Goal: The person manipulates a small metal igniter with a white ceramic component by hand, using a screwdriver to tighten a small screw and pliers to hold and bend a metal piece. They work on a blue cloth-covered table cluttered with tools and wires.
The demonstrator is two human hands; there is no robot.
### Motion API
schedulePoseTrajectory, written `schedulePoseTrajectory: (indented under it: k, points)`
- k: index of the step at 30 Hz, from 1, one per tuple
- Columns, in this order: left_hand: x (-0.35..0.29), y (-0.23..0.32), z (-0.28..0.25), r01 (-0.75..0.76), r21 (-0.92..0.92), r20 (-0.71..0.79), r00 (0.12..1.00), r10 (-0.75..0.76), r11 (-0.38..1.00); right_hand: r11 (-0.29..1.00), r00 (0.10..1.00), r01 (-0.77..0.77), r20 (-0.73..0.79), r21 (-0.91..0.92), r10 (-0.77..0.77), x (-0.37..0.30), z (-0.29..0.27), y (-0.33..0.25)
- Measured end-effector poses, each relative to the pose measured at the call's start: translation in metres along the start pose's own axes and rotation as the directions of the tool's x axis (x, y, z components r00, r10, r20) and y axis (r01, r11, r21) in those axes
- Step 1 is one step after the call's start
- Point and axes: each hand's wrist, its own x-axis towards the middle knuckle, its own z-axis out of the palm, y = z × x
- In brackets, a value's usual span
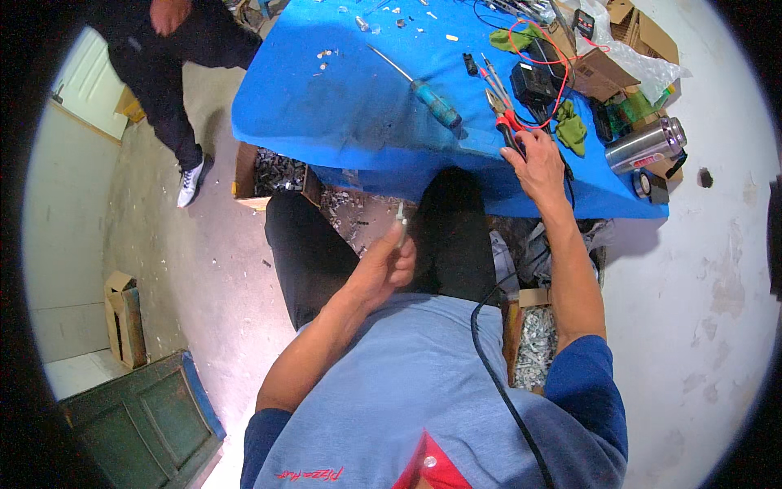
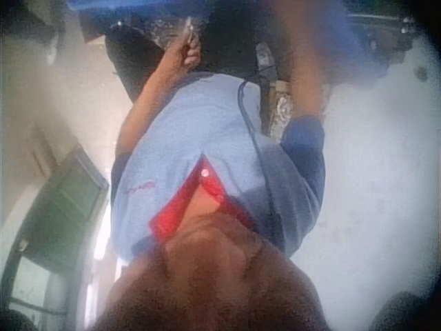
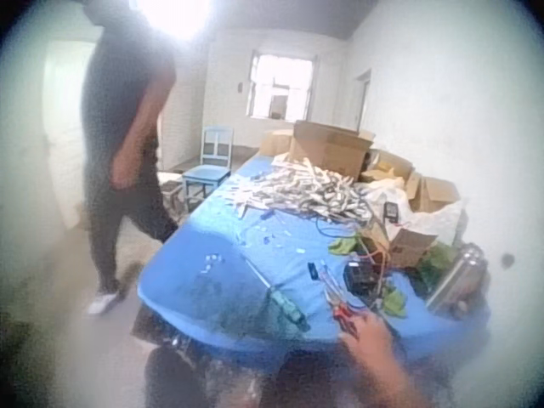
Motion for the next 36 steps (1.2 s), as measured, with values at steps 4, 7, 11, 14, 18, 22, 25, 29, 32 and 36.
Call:
schedulePoseTrajectory:
  k: [4, 7, 11, 14, 18, 22, 25, 29, 32, 36]
  points:
    - [0.001, 0.000, 0.006, 0.005, 0.022, 0.046, 0.999, -0.006, 1.000, 0.998, 0.996, 0.068, 0.053, 0.002, -0.068, 0.009, 0.006, 0.016]
    - [0.002, -0.001, 0.007, 0.015, 0.021, 0.032, 0.999, -0.016, 1.000, 0.920, 0.975, -0.183, 0.180, 0.346, 0.127, 0.013, -0.005, 0.022]
    - [-0.003, -0.001, 0.000, -0.006, 0.031, 0.027, 1.000, 0.005, 0.999, 0.205, 0.942, -0.288, 0.239, 0.935, 0.235, -0.017, -0.032, -0.004]
    - [-0.001, -0.002, -0.002, -0.018, 0.053, 0.053, 0.998, 0.016, 0.998, -0.407, 0.949, -0.117, 0.224, 0.906, 0.224, -0.066, -0.048, -0.030]
    - [-0.002, -0.004, 0.008, 0.007, 0.087, 0.068, 0.998, -0.013, 0.996, -0.588, 0.926, -0.240, 0.364, 0.772, 0.100, -0.102, -0.039, -0.058]
    - [0.003, -0.010, 0.009, -0.001, 0.168, 0.158, 0.987, -0.026, 0.986, -0.352, 0.868, -0.438, 0.491, 0.827, 0.074, -0.117, -0.024, -0.081]
    - [0.000, -0.014, 0.018, -0.007, 0.203, 0.210, 0.977, -0.037, 0.979, -0.274, 0.805, -0.575, 0.593, 0.771, -0.022, -0.114, -0.006, -0.092]
    - [-0.002, -0.032, 0.018, 0.072, 0.268, 0.227, 0.964, -0.136, 0.961, -0.455, 0.766, -0.612, 0.627, 0.647, -0.140, -0.102, -0.008, -0.112]
    - [-0.006, -0.030, 0.013, 0.087, 0.236, 0.180, 0.975, -0.132, 0.968, -0.418, 0.837, -0.531, 0.534, 0.737, -0.121, -0.106, -0.008, -0.112]
    - [-0.003, -0.033, 0.005, 0.118, 0.150, 0.234, 0.961, -0.151, 0.982, -0.393, 0.880, -0.448, 0.473, 0.803, -0.037, -0.115, -0.012, -0.117]
